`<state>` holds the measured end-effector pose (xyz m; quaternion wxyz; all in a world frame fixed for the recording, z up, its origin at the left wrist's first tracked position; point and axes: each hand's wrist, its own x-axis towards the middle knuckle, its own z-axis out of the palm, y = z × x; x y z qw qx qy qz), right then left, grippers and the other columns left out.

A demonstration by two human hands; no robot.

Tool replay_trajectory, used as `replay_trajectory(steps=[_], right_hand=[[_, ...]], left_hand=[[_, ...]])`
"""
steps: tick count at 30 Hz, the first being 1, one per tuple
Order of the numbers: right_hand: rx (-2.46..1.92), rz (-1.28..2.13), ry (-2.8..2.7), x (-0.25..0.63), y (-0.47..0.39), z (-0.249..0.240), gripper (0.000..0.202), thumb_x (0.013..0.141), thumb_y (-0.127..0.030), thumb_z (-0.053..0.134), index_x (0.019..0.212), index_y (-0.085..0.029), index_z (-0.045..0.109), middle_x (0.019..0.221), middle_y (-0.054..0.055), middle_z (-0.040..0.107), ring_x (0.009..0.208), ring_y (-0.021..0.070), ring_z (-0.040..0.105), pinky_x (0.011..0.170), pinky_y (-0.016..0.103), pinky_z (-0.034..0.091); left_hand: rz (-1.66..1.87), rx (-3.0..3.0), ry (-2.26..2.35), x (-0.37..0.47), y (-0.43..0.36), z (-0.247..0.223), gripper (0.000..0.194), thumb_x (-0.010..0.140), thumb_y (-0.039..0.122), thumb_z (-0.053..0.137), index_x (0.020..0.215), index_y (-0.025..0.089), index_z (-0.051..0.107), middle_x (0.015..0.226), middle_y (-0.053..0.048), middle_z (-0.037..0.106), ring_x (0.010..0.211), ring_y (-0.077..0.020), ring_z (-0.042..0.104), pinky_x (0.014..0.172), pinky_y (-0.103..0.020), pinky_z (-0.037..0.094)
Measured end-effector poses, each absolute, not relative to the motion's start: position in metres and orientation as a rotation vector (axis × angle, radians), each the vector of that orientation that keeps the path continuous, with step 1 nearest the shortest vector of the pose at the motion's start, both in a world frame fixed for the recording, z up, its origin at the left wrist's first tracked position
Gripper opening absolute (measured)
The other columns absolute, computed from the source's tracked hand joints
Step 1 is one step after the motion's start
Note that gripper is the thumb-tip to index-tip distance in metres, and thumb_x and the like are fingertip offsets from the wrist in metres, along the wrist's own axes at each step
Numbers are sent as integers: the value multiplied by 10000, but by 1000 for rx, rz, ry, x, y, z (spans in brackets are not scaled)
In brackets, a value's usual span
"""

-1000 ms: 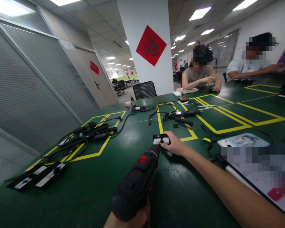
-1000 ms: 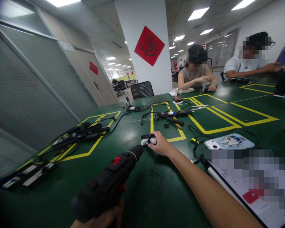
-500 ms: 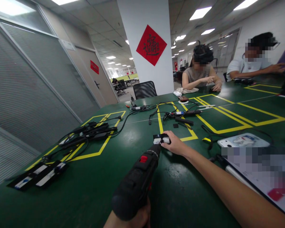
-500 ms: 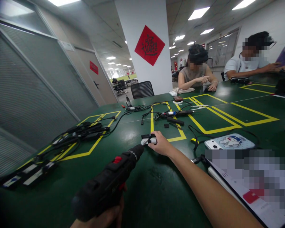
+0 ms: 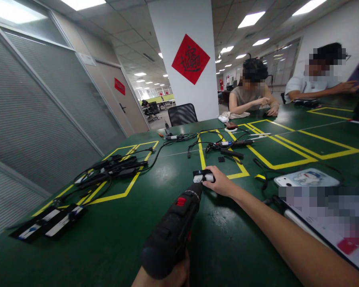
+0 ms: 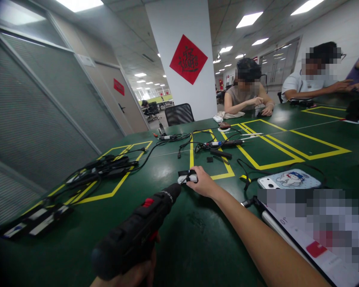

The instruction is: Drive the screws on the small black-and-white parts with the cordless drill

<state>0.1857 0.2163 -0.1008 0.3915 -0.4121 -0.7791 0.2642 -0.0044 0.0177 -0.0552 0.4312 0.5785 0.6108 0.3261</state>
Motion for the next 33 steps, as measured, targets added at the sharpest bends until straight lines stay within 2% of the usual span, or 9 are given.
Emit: replay_trajectory(steps=[3, 7, 10, 12, 14, 20, 25, 30, 33], right_hand=[[-1056, 670, -1970, 186, 217, -102, 466, 688, -277, 608, 1117, -206, 441, 1032, 46, 465, 921, 162, 493, 847, 311, 378], [-1056, 674, -1970, 186, 218, -102, 467, 691, -279, 606, 1121, -206, 440, 1042, 48, 463, 921, 162, 495, 848, 312, 379], [-1052, 674, -1975, 186, 218, -102, 470, 694, -292, 603, 1126, -210, 436, 1049, 48, 461, 928, 163, 495, 850, 310, 380], [-1049, 669, -1973, 185, 218, -103, 473, 696, -299, 600, 1130, -211, 432, 1053, 49, 459, 933, 163, 494, 852, 309, 379], [-1049, 666, -1972, 185, 218, -103, 471, 699, -303, 596, 1131, -210, 432, 1056, 50, 458, 936, 164, 494, 853, 310, 378], [-1063, 666, -1982, 186, 217, -101, 472, 702, -307, 591, 1134, -210, 429, 1061, 52, 458, 936, 165, 496, 849, 308, 381], [-1057, 664, -1987, 185, 216, -100, 468, 701, -301, 590, 1131, -206, 430, 1054, 53, 461, 936, 166, 495, 849, 305, 380], [-1049, 662, -1986, 185, 218, -102, 468, 699, -300, 592, 1129, -205, 432, 1046, 50, 465, 933, 164, 495, 847, 302, 381], [-1051, 656, -1981, 185, 219, -103, 468, 697, -294, 594, 1127, -201, 435, 1050, 53, 464, 931, 163, 494, 850, 303, 379]], left_hand=[[810, 1504, 1567, -7, 20, -54, 322, 540, 70, 444, 800, 228, 547, 512, 40, 633, 439, -189, 616, 418, -258, 512], [825, 1615, 1586, -7, 20, -41, 343, 545, 52, 470, 817, 226, 587, 490, 43, 628, 410, -184, 601, 419, -266, 513], [955, 1802, 1628, -6, 21, -28, 340, 516, 38, 510, 770, 222, 641, 576, -2, 658, 650, -255, 656, 634, -341, 546], [1049, 1865, 1658, -5, 23, -24, 334, 502, 38, 526, 747, 226, 655, 684, -28, 680, 871, -311, 623, 796, -407, 502], [1079, 1896, 1690, -3, 24, -24, 316, 517, 49, 534, 749, 227, 654, 760, -39, 686, 965, -329, 583, 865, -443, 458], [999, 1993, 1809, 2, 25, -31, 298, 570, 62, 522, 797, 203, 652, 880, -80, 685, 973, -348, 578, 860, -470, 454], [958, 2146, 1890, 2, 26, -26, 410, 583, 63, 523, 960, 183, 634, 1033, -122, 640, 941, -376, 588, 809, -488, 479], [966, 2184, 1895, 3, 27, -28, 364, 632, 92, 517, 971, 171, 622, 949, -122, 666, 1000, -367, 559, 837, -490, 465], [969, 2166, 1954, 4, 28, -32, 373, 613, 94, 522, 965, 165, 619, 911, -118, 671, 982, -363, 569, 841, -490, 460]])
